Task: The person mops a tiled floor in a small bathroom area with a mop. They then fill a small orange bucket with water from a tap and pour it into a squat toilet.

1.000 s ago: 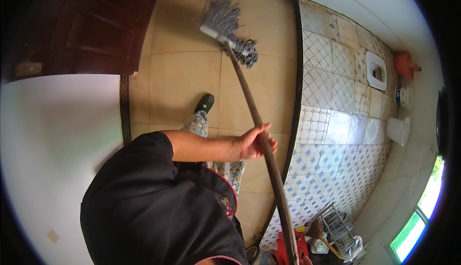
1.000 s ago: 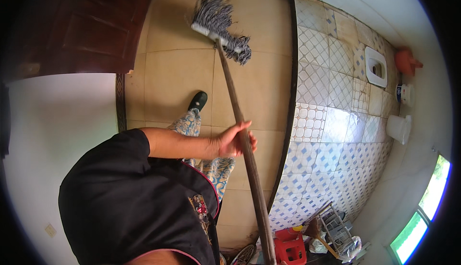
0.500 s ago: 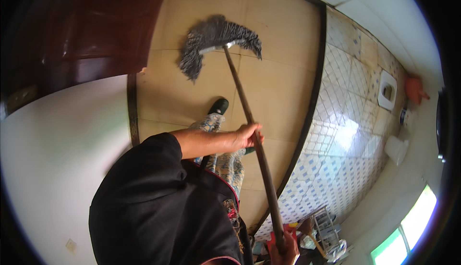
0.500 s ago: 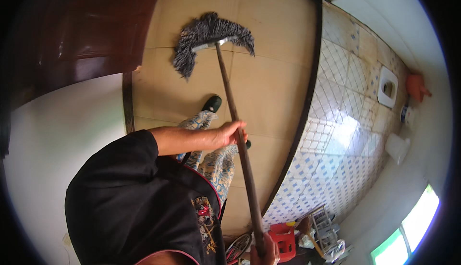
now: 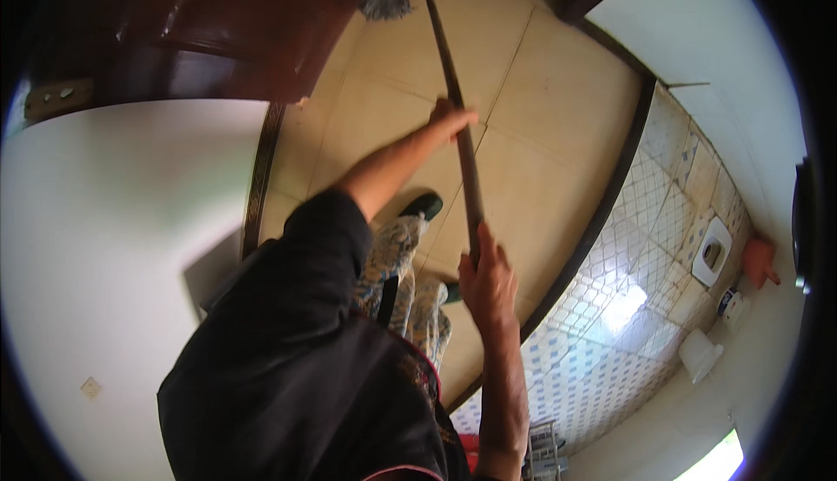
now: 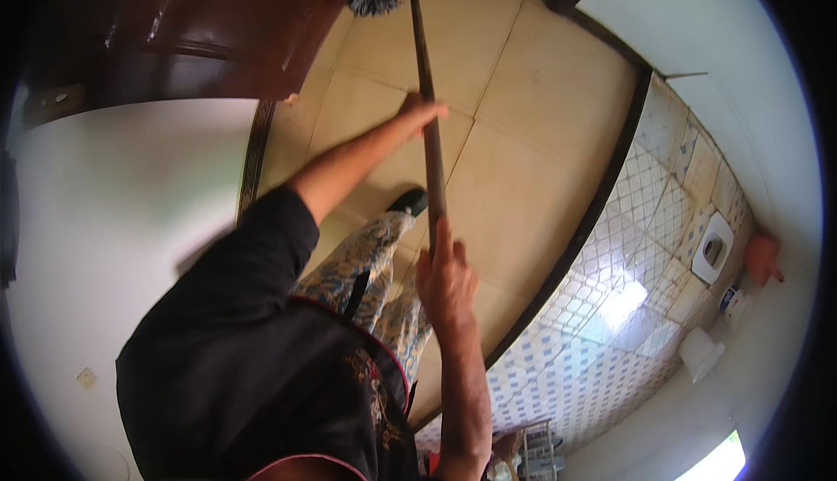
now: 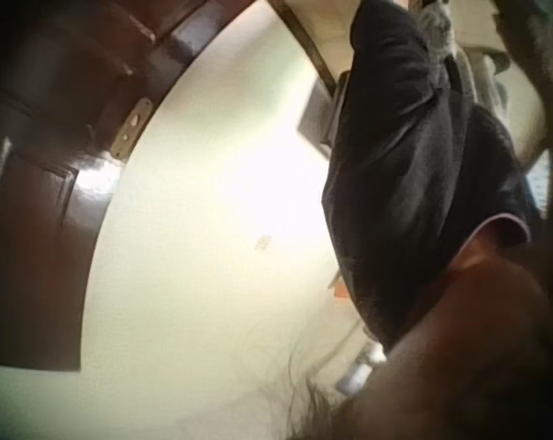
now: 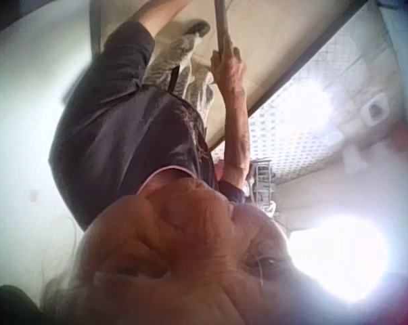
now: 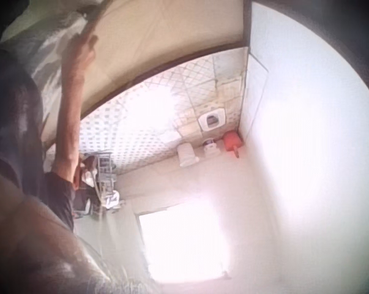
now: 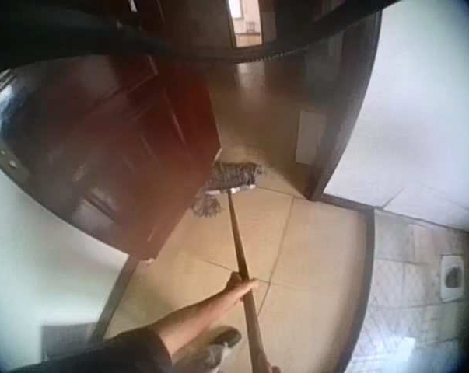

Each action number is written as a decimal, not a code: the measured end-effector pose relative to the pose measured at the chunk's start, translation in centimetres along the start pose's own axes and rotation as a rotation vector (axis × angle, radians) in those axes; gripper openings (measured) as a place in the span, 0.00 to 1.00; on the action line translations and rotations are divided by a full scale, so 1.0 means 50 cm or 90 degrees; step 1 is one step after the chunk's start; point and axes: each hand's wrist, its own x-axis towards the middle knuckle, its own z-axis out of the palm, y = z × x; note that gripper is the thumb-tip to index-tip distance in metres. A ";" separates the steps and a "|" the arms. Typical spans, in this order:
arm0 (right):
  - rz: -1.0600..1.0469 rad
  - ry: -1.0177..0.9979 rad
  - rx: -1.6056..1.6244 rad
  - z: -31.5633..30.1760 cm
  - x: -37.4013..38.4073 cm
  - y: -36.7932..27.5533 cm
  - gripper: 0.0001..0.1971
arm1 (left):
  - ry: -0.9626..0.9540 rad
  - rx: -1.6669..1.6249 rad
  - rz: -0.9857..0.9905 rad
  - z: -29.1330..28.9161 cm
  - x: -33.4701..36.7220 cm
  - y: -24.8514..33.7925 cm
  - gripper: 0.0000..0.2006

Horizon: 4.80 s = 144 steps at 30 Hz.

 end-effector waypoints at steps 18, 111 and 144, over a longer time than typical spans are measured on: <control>-0.084 -0.020 0.027 -0.175 -0.635 0.131 0.20 | -0.083 -0.545 -0.393 0.107 -0.524 -0.337 0.12; 0.014 1.619 0.499 0.226 -1.261 -0.388 0.09 | -0.775 -0.121 -0.629 0.523 -1.175 -0.303 0.16; -0.049 1.054 0.532 -0.101 -1.229 0.018 0.27 | -0.349 0.317 -0.430 0.657 -0.922 -0.513 0.08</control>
